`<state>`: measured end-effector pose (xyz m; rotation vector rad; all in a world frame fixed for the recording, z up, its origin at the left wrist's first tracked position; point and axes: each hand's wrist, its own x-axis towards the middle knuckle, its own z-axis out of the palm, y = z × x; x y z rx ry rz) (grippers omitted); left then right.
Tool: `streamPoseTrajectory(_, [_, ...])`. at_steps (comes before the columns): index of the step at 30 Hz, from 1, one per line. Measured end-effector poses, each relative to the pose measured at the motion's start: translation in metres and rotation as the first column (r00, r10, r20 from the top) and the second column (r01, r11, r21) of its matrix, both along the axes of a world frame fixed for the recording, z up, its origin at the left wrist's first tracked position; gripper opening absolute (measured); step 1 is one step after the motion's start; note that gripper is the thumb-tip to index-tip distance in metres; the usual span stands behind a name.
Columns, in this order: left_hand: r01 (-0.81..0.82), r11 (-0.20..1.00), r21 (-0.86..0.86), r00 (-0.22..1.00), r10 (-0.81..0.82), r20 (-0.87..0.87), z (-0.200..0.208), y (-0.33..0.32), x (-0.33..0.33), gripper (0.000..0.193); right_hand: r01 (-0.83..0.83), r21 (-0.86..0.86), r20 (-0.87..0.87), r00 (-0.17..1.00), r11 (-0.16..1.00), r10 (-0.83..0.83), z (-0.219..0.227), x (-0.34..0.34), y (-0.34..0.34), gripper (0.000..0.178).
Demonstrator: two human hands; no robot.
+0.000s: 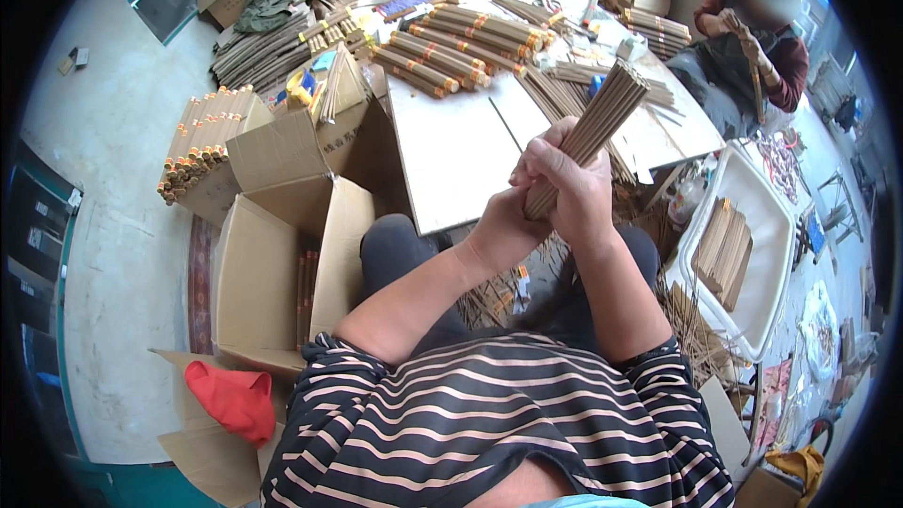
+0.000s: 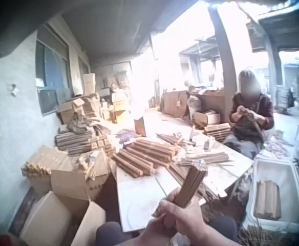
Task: The person gathers thin wooden sticks from a table, aligns them into bundles, and wraps each bundle with a small paper label. They then place the completed bundles into a cardboard box. The process repeats with additional sticks from the table.
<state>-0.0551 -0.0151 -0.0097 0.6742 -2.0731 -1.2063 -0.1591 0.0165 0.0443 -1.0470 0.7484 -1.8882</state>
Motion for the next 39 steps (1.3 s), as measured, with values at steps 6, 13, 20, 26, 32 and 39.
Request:
streamPoseTrajectory(6, [0.037,0.992,0.119,0.97,-0.007,-0.241,0.003,-0.038,-0.008,0.018,-0.035,0.067,-0.194,0.98,0.997,0.047,0.021,0.006,-0.029,0.025])
streamPoseTrajectory(13, [-0.168,0.983,-0.078,0.943,0.137,-0.303,-0.04,-0.101,-0.019,0.022,0.081,0.138,-0.499,0.867,0.987,-0.002,-0.006,0.008,-0.093,0.022])
streamPoseTrajectory(20, [-0.204,0.973,-0.108,0.945,0.167,-0.283,-0.062,-0.121,-0.015,0.028,0.048,0.265,-0.444,0.893,0.963,0.078,-0.021,0.012,-0.122,0.025])
streamPoseTrajectory(26, [-0.137,0.984,-0.112,0.99,0.14,0.028,-0.05,-0.128,-0.014,0.031,0.051,0.248,-0.286,0.958,0.967,0.023,-0.021,0.008,-0.126,0.021])
streamPoseTrajectory(32, [-0.309,0.95,-0.044,0.951,0.309,-0.005,-0.009,-0.082,-0.012,0.026,0.054,0.121,0.113,0.991,0.991,-0.068,-0.006,0.009,-0.1,0.017])
streamPoseTrajectory(39, [-0.073,0.993,0.089,0.997,0.072,0.014,0.006,-0.041,-0.011,0.022,-0.082,0.104,0.173,0.983,0.991,0.064,-0.001,-0.009,-0.052,0.019])
